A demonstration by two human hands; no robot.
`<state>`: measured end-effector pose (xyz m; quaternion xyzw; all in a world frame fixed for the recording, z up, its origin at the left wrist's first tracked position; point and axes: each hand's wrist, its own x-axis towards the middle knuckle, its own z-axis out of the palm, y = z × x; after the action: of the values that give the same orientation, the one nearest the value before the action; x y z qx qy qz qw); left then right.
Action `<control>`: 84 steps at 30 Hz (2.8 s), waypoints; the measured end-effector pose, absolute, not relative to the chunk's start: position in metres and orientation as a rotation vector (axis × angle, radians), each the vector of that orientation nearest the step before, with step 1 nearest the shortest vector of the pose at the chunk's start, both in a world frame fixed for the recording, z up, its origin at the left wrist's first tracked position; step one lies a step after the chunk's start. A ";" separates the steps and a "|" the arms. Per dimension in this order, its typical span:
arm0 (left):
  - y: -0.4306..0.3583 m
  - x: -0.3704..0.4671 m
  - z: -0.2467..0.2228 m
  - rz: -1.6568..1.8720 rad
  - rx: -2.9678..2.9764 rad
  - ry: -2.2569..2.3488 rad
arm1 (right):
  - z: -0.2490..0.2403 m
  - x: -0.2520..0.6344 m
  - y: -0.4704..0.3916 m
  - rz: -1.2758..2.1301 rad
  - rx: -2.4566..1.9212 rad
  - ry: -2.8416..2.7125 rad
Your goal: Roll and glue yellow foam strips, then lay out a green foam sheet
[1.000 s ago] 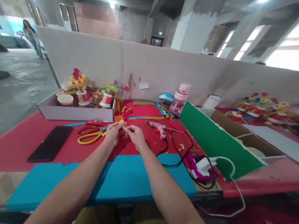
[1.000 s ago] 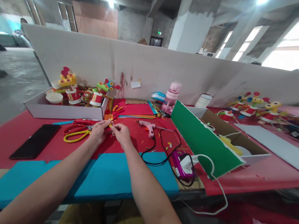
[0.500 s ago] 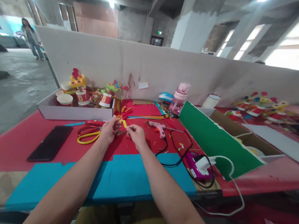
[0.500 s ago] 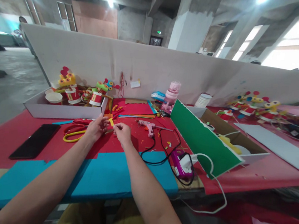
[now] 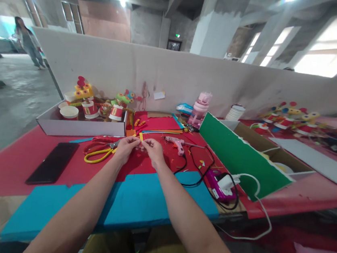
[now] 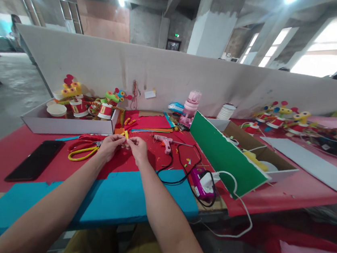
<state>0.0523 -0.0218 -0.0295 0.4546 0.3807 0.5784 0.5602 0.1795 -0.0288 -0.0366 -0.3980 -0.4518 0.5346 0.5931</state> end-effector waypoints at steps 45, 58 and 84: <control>-0.025 0.059 -0.026 1.381 1.088 0.903 | -0.037 0.177 -0.025 1.239 -0.835 -0.920; -0.024 0.060 -0.028 1.418 1.097 0.977 | -0.034 0.180 -0.028 1.298 -0.802 -0.924; -0.023 0.053 -0.026 1.330 1.021 0.818 | -0.035 0.190 -0.023 1.658 -0.681 -0.602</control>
<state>0.0529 -0.0228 -0.0263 0.4397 0.3522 0.5727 0.5955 0.1895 -0.0234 -0.0355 -0.2921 -0.2583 0.7109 0.5853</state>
